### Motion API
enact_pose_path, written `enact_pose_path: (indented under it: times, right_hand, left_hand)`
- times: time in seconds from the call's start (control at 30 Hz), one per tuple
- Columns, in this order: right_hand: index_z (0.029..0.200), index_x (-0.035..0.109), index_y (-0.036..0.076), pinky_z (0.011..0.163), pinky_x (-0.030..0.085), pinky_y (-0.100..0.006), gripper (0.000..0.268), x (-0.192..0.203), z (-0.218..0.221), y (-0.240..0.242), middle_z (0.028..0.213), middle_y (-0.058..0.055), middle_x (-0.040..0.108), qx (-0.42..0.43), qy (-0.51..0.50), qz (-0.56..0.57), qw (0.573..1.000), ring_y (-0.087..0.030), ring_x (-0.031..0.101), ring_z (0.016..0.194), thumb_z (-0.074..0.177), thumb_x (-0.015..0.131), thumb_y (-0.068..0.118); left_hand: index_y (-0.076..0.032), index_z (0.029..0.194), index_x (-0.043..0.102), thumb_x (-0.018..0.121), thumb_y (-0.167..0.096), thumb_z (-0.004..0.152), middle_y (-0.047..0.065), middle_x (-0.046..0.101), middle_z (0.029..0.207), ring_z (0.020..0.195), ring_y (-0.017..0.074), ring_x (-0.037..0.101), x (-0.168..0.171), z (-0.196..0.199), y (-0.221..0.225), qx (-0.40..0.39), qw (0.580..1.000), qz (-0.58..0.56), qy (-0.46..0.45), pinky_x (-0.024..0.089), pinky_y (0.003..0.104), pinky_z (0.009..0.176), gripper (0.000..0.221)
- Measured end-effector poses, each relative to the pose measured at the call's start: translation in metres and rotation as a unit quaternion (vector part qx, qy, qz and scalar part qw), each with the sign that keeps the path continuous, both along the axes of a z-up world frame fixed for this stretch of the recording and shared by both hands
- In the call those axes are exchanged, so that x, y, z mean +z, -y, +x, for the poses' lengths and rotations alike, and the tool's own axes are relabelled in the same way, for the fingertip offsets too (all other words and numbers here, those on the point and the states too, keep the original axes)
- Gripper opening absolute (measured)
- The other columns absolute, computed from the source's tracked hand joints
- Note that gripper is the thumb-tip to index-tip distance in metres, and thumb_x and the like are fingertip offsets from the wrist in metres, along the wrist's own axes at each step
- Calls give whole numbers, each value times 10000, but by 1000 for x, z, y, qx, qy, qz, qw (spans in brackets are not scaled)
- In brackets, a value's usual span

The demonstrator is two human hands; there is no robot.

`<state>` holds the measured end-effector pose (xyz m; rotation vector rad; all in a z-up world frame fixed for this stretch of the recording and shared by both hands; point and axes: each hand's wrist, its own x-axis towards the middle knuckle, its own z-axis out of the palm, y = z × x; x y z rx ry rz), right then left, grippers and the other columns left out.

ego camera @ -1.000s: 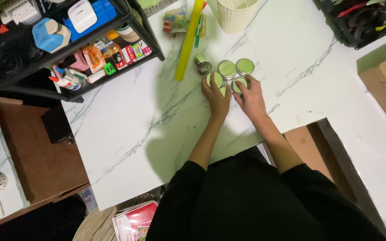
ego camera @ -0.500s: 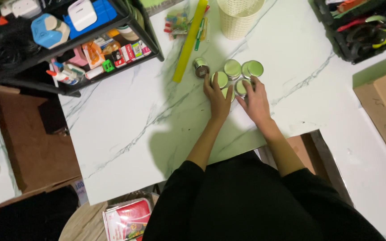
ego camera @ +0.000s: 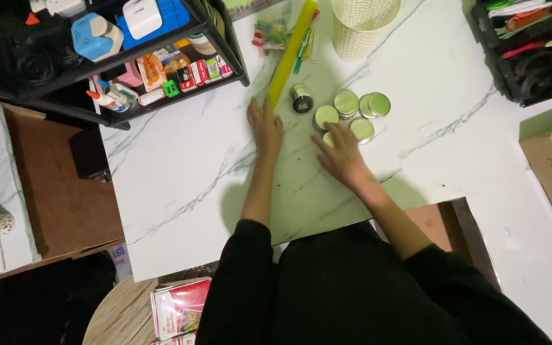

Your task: Assembling white cardboard boxes and packing multiple small green-lidded tins into them.

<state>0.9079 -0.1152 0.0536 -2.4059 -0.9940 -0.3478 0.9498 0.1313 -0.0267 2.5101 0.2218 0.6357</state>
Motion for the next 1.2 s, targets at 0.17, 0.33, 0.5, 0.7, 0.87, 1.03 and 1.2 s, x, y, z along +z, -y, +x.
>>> enact_pose_path:
  times: [0.17, 0.33, 0.5, 0.7, 0.87, 1.03, 1.2]
  right_hand:
    - [1328, 658, 170, 1150, 391, -547, 515, -17, 9, -10, 1446, -207, 490, -4, 54, 5, 999, -405, 451, 1366, 827, 726, 73]
    - [1284, 692, 130, 1140, 417, -529, 502, -3, 10, -8, 1422, -204, 522, -17, 58, 19, 998, -394, 475, 1357, 801, 701, -7]
    - [1262, 699, 85, 1106, 439, -514, 514, 3, 10, -9, 1396, -218, 546, -2, 57, 58, 997, -395, 491, 1323, 761, 710, -31]
    - [1263, 687, 83, 1091, 433, -525, 528, 5, 13, -10, 1380, -212, 539, -29, 34, 50, 998, -412, 486, 1312, 743, 755, 12]
    - [1298, 681, 87, 1115, 416, -527, 598, 11, 11, -11, 1404, -222, 512, -43, 10, 35, 998, -414, 471, 1327, 710, 764, 13]
    - [1319, 660, 79, 1106, 398, -540, 632, 23, 5, -20, 1405, -236, 485, -31, -28, 41, 998, -419, 455, 1310, 701, 788, 51]
    - [1352, 622, 87, 1115, 403, -521, 611, 44, -2, -28, 1445, -229, 467, -30, -27, 61, 997, -422, 431, 1353, 767, 797, 82]
  left_hand:
    - [-112, 1394, 615, 687, -32, 901, 147, 506, 1450, 1324, 390, 452, -7, 9, 4, -7, 1000, -3, -18, 413, 460, 1132, 505]
    - [-77, 1312, 659, 704, -32, 883, 112, 567, 1375, 1272, 357, 504, 6, 13, 12, -14, 999, -22, -24, 437, 441, 1102, 434]
    - [-30, 1268, 654, 720, -41, 888, 129, 611, 1344, 1228, 363, 522, -1, 24, 8, -38, 998, -35, 25, 433, 452, 1085, 386]
    - [-35, 1248, 657, 717, -15, 859, 139, 620, 1316, 1217, 377, 519, 1, 41, 9, -39, 998, -34, 27, 439, 453, 1073, 395]
    - [-39, 1269, 621, 732, -28, 800, 189, 596, 1194, 1167, 403, 507, 22, 49, 6, -32, 998, -44, 35, 433, 471, 1024, 483]
    - [-62, 1294, 632, 692, -40, 866, 169, 611, 1113, 1100, 386, 556, -1, 63, -12, -14, 998, -67, 12, 468, 473, 969, 433]
    - [-11, 1142, 620, 643, -113, 1011, 204, 617, 1106, 1029, 394, 602, -18, 57, -26, -24, 993, -114, 14, 492, 467, 884, 167]
